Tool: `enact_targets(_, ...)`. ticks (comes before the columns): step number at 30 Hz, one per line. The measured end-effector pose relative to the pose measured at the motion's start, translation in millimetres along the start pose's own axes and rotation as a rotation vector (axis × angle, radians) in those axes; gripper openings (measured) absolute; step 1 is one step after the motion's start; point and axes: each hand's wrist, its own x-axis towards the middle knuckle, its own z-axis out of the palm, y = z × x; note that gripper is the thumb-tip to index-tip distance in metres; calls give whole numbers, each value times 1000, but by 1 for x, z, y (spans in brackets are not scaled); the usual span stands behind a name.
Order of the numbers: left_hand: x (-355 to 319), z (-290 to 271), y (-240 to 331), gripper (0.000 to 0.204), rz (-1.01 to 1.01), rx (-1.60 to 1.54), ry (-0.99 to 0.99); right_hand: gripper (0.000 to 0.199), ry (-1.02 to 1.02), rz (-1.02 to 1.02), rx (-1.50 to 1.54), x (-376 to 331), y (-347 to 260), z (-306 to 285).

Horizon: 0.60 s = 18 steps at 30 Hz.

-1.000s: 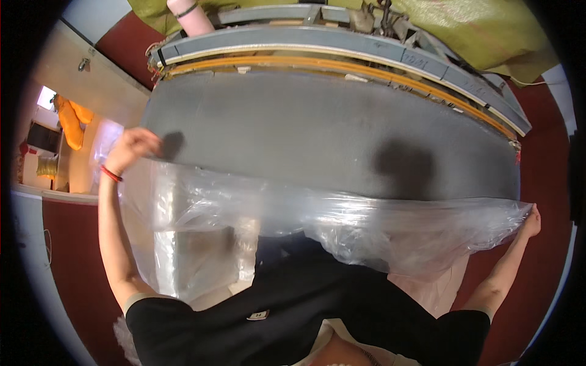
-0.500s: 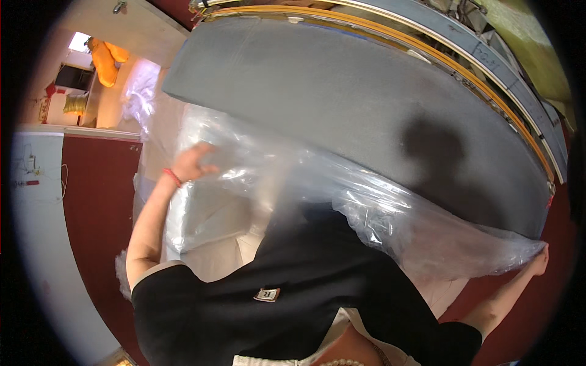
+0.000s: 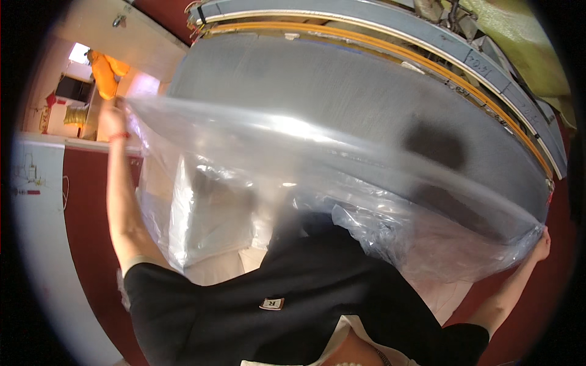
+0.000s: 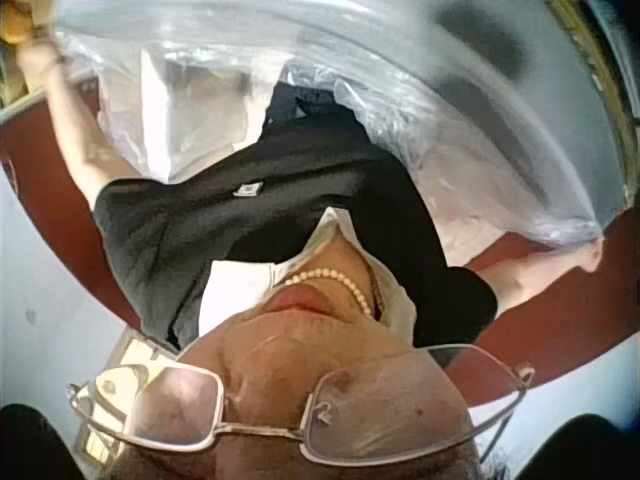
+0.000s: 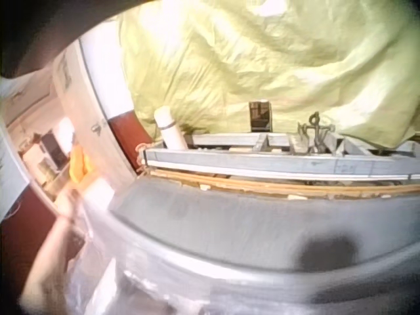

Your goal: Sealing large plastic sheets using a heat sealing machine.

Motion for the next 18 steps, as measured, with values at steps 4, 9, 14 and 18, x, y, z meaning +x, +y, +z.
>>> enact_targets(4, 80, -67, 96, 21, -147, -309, 680, 36, 136, -37, -295, -11, -9, 4)
enact_targets(9, -8, 96, 138, 54, 45, -483, -350, 34, 50, -93, -500, -11, 2, 0)
enact_targets(14, -10, 160, 112, 69, -60, -463, -571, 33, 143, 31, -856, -30, -25, 20)
enact_targets(18, 5, 181, 55, 68, -115, -573, -576, 33, 153, 117, -950, -40, -50, 51)
